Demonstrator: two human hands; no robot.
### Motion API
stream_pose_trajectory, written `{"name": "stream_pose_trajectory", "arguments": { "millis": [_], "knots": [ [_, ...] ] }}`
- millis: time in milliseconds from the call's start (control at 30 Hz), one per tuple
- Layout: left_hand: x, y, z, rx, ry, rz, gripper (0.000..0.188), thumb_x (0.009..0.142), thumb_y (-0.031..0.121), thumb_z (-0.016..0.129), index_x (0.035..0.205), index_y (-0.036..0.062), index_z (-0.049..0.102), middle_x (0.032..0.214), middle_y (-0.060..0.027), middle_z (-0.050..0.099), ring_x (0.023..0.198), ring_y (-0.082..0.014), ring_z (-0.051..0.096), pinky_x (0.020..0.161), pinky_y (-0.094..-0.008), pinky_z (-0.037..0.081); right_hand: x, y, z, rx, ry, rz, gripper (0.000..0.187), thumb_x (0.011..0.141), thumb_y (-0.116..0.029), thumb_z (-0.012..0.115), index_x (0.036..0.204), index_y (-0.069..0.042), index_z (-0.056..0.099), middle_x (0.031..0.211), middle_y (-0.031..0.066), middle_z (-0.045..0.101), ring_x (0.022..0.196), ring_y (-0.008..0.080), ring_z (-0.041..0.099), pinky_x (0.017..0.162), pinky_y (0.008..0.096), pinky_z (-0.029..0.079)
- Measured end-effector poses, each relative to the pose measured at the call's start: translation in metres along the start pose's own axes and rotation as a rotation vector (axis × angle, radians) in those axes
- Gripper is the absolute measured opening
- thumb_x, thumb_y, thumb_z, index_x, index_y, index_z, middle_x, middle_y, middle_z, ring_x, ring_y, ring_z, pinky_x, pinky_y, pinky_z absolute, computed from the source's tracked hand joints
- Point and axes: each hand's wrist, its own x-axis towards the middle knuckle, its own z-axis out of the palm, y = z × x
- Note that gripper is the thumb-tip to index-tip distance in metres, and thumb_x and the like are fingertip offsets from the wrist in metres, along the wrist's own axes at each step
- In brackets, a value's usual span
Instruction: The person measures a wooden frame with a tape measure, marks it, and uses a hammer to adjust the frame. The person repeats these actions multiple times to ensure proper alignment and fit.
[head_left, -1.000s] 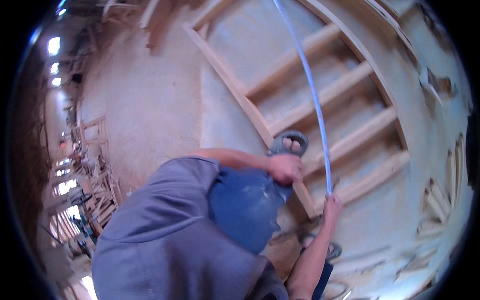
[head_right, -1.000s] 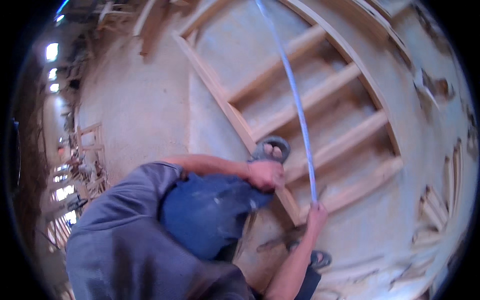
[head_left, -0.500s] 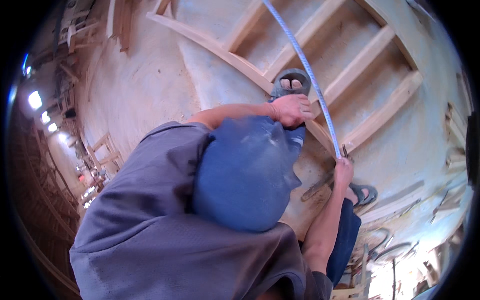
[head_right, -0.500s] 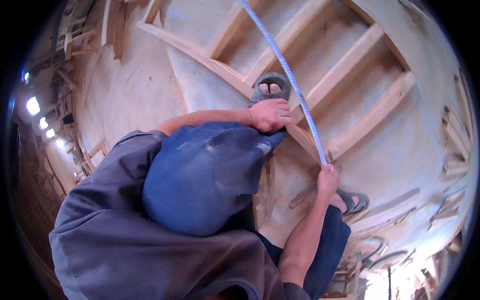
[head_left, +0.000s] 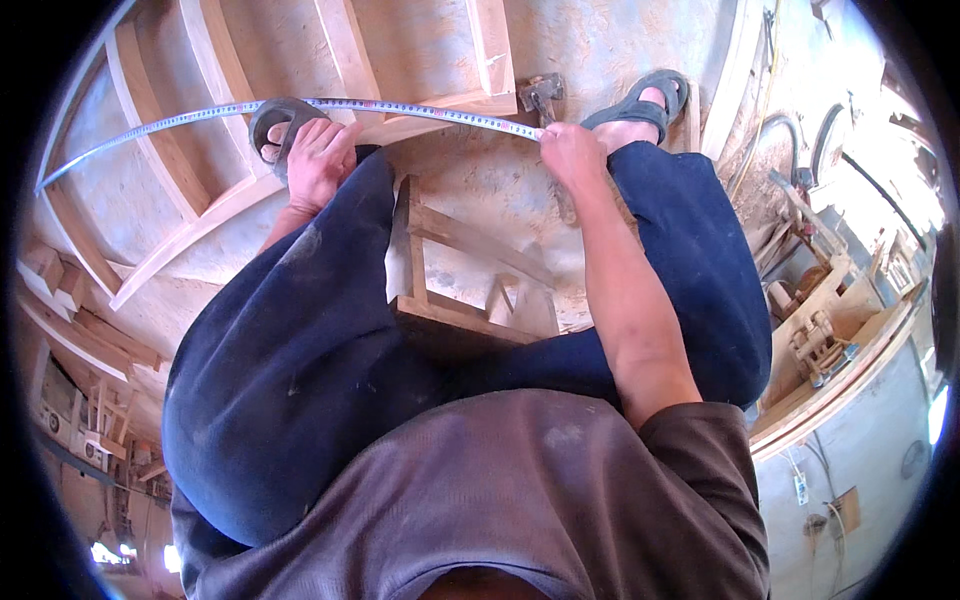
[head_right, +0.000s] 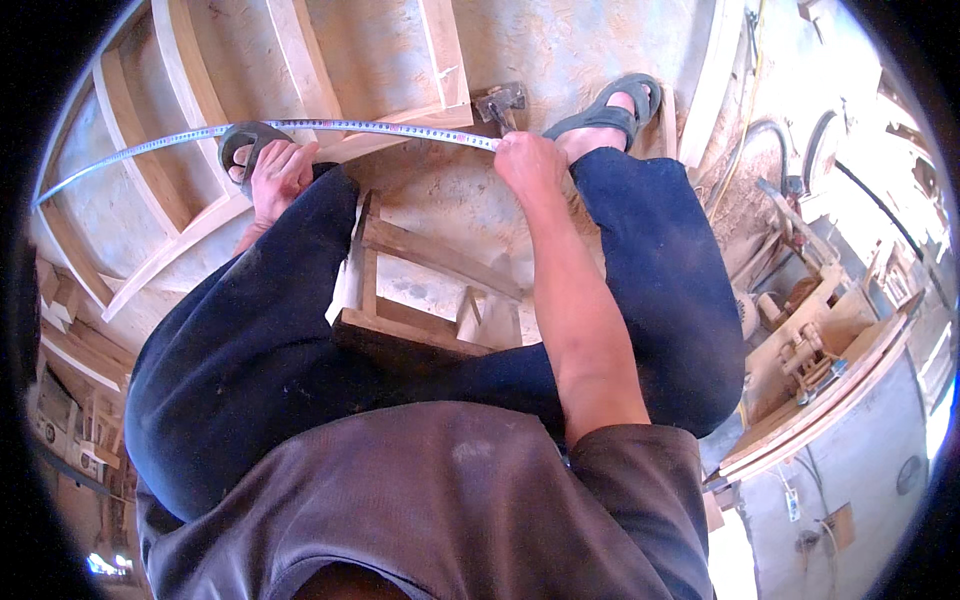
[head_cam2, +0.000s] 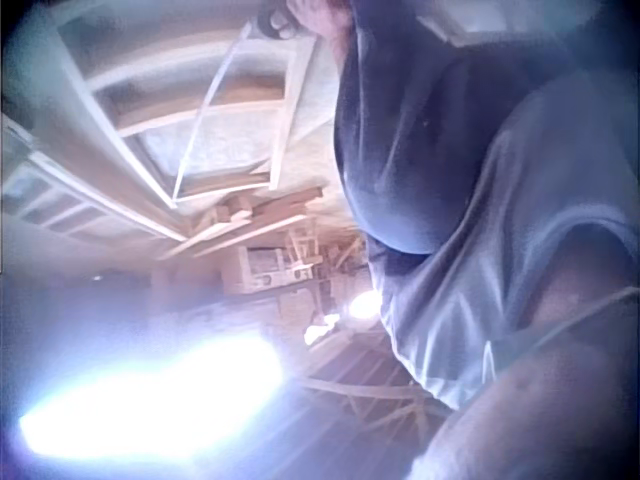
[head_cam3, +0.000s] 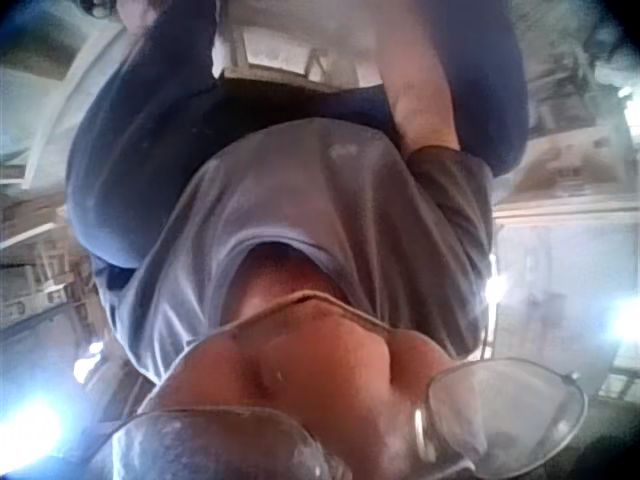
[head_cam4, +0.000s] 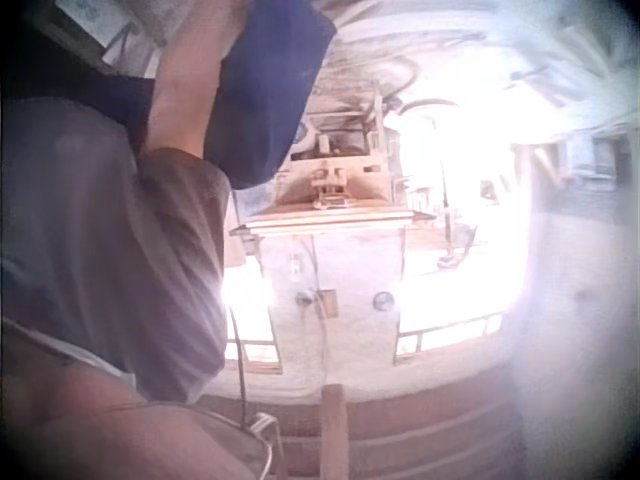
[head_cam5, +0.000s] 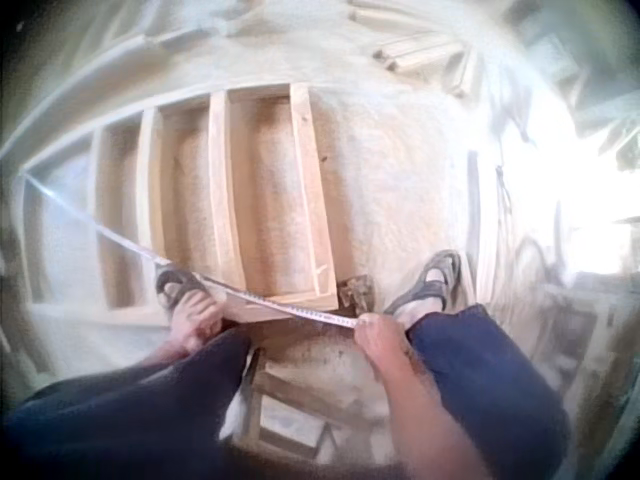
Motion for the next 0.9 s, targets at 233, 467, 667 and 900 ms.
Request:
{"name": "stream_pose_trajectory", "arguments": {
  "millis": [233,467,667,900],
  "knots": [
    [-0.003,0.002,0.001,0.035,0.007,0.017,0.032,0.07,0.001,0.064,0.102,0.0066,0.067,0.079,-0.007,0.061,0.081,-0.0276,0.061,0.082,-0.04,0.049,0.007,-0.001,0.002,0.008,0.082,-0.006,0.029,0.091,-0.033,0.055,0.093,-0.015,0.077,0.096,0.0166,0.073,0.096,0.0404,0.068,0.085,0.0532,0.05],
    [-0.001,0.001,0.005,0.045,-0.001,0.01,0.031,0.07,0.0,0.065,0.101,0.0057,0.067,0.078,-0.0079,0.062,0.08,-0.0283,0.062,0.081,-0.0396,0.049,0.019,0.003,0.002,-0.03,0.017,-0.008,0.033,0.092,-0.035,0.05,0.097,-0.014,0.075,0.102,0.0171,0.072,0.099,0.0398,0.067,0.087,0.0538,0.05],
    [0.0,-0.001,0.007,0.075,0.017,0.011,0.03,0.07,0.0,0.064,0.1,0.0051,0.067,0.078,-0.0085,0.062,0.078,-0.0284,0.062,0.082,-0.0394,0.049,0.019,-0.003,-0.003,-0.012,-0.022,0.05,0.031,0.092,-0.032,0.053,0.101,-0.015,0.077,0.106,0.016,0.073,0.105,0.0381,0.068,0.092,0.0534,0.046],
    [-0.004,-0.001,0.006,0.07,0.01,-0.005,0.029,0.072,0.0,0.064,0.101,0.0051,0.067,0.08,-0.0085,0.063,0.08,-0.0285,0.062,0.084,-0.04,0.049,0.018,-0.009,-0.007,-0.029,-0.045,0.064,0.031,0.093,-0.031,0.053,0.102,-0.015,0.077,0.108,0.0146,0.074,0.106,0.0368,0.068,0.091,0.0518,0.047]
  ]
}}
